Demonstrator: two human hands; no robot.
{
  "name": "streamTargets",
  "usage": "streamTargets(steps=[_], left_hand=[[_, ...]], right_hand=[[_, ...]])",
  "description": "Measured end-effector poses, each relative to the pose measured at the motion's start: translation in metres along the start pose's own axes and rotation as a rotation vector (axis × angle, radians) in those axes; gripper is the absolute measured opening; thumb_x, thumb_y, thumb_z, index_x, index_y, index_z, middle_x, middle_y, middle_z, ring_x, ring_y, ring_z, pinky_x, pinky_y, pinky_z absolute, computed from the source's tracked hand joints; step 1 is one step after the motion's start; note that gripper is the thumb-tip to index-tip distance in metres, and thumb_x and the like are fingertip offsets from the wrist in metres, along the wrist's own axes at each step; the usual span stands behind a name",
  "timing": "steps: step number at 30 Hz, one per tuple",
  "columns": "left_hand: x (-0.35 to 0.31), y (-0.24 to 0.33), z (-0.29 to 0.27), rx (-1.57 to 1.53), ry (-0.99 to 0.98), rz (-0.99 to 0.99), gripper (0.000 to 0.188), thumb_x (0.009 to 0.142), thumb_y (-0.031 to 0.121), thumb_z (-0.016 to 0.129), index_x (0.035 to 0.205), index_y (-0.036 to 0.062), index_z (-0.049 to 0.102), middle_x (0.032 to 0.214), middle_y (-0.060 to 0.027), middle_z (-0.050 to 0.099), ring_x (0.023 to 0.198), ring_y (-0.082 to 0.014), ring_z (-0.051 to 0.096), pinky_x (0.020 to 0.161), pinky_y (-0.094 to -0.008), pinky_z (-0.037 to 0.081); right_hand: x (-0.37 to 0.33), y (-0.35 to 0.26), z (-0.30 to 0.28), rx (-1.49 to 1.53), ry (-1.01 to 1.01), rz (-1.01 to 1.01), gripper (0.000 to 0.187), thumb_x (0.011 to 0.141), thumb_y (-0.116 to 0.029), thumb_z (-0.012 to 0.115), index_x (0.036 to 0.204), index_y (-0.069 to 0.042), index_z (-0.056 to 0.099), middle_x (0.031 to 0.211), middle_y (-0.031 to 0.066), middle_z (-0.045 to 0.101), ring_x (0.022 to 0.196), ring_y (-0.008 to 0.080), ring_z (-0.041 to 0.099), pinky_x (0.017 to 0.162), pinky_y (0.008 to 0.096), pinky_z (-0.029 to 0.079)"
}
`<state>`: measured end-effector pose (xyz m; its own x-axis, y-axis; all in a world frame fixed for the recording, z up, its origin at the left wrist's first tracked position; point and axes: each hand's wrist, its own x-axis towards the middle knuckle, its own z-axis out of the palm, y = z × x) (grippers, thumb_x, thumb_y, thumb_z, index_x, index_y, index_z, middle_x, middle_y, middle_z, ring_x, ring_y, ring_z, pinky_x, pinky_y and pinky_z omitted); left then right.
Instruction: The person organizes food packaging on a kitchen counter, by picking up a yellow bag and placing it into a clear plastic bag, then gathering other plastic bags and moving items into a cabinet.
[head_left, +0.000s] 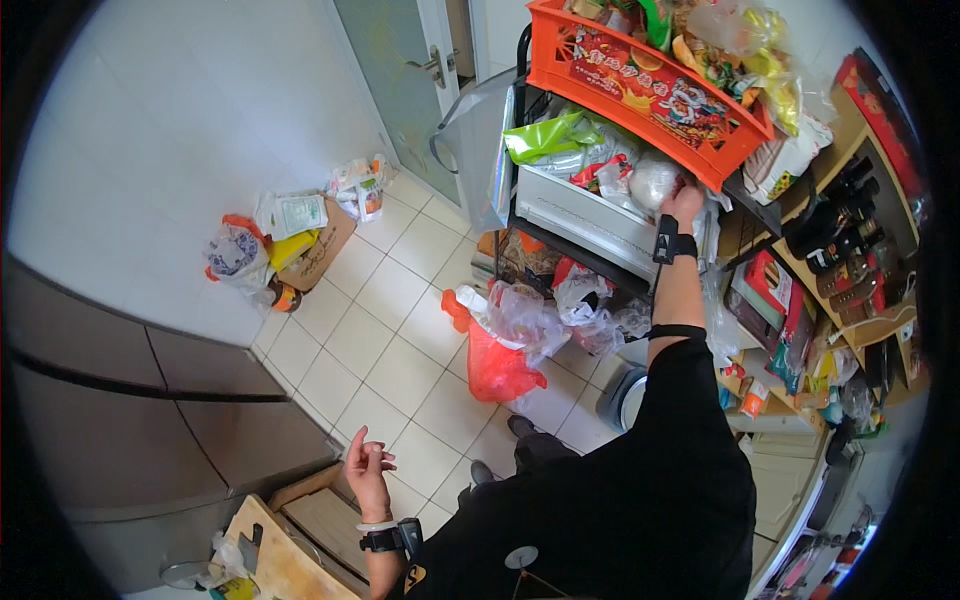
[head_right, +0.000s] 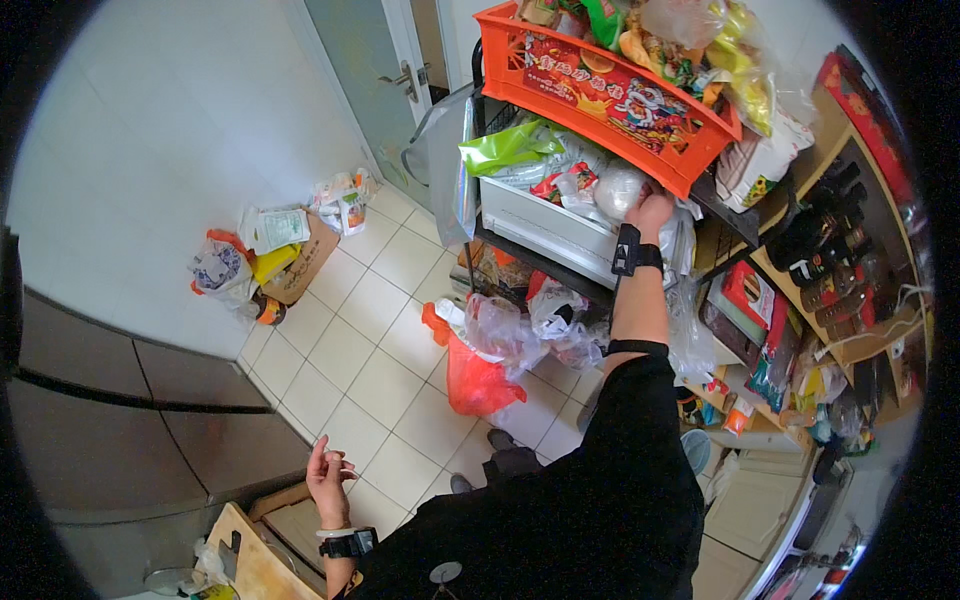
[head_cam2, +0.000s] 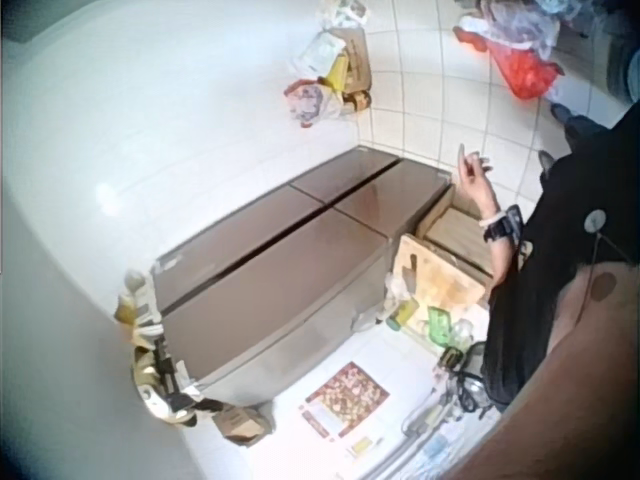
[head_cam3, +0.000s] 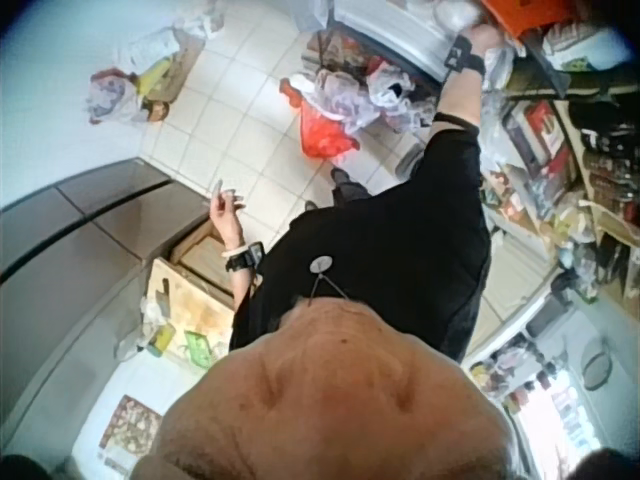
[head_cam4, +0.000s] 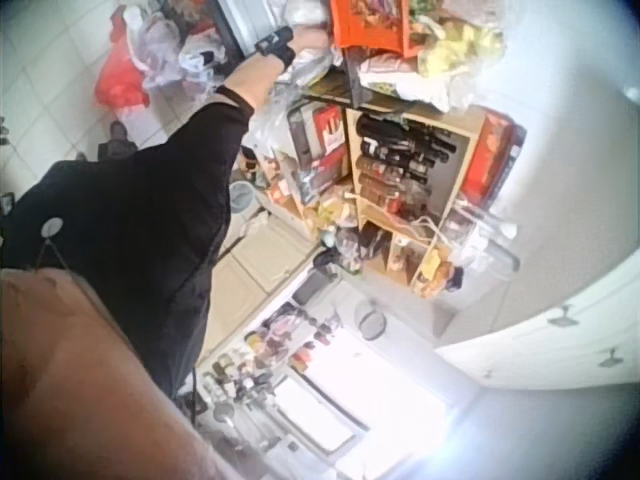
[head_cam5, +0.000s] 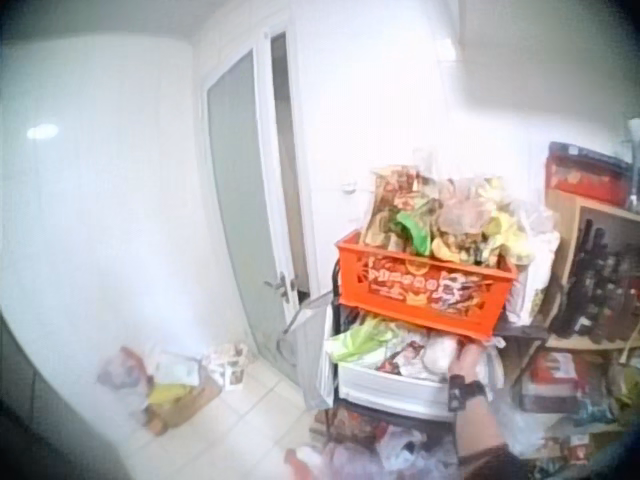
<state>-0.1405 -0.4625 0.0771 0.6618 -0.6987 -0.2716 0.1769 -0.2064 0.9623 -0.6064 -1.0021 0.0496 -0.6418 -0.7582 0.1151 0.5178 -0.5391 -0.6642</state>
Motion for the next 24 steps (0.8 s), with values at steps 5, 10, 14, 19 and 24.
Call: streamTargets(steps=[5,10,14,19,24], left_hand=[[-0.004,-0.007,0.021,-0.024,0.038,-0.053,0.036,0.088,0.006,0.055,0.124,0.0038,0.050,0.082,-0.0021,0.057,0.066,-0.0098,0.057,0.053,-0.0223,0.047],[-0.019,-0.012,0.011,-0.024,0.078,-0.041,0.037,0.088,0.005,0.054,0.124,0.0039,0.049,0.083,-0.0032,0.058,0.066,-0.0104,0.057,0.055,-0.0225,0.048],[-0.034,-0.008,-0.024,-0.034,0.140,-0.033,0.038,0.088,0.004,0.054,0.125,0.0044,0.048,0.086,-0.0045,0.059,0.069,-0.0104,0.058,0.058,-0.0216,0.047],[-0.069,-0.009,-0.097,-0.055,0.170,0.122,0.037,0.088,0.005,0.054,0.125,0.0087,0.050,0.087,0.0006,0.058,0.071,-0.0068,0.057,0.057,-0.0195,0.045],[-0.155,-0.029,-0.195,-0.185,0.537,0.185,0.038,0.088,0.007,0.055,0.125,0.0080,0.049,0.087,0.0020,0.057,0.070,-0.0052,0.057,0.056,-0.0179,0.043]], right_hand=[[-0.019,-0.028,-0.008,-1.302,0.036,-0.347,0.030,0.078,-0.017,0.064,0.102,0.000,0.061,0.083,0.0101,0.064,0.077,0.0266,0.058,0.074,0.0366,0.046],[-0.060,-0.056,-0.013,-0.995,-0.044,0.019,0.064,0.083,-0.025,0.064,0.133,-0.002,0.033,0.089,0.0079,0.058,0.081,0.0182,0.055,0.075,0.0296,0.044],[-0.168,-0.045,-0.011,-0.962,-0.347,-0.315,0.058,0.086,-0.018,0.060,0.134,0.000,0.033,0.106,0.0114,0.054,0.091,0.0199,0.051,0.084,0.0339,0.042],[-0.394,-0.027,0.074,-0.957,-0.988,-0.395,0.041,0.088,-0.013,0.057,0.126,-0.004,0.047,0.114,0.0146,0.050,0.098,0.0230,0.049,0.086,0.0344,0.040],[-0.580,-0.011,0.140,-0.642,-1.582,-0.252,0.036,0.083,-0.004,0.057,0.118,-0.004,0.053,0.111,0.0146,0.051,0.096,0.0252,0.051,0.086,0.0333,0.041]])
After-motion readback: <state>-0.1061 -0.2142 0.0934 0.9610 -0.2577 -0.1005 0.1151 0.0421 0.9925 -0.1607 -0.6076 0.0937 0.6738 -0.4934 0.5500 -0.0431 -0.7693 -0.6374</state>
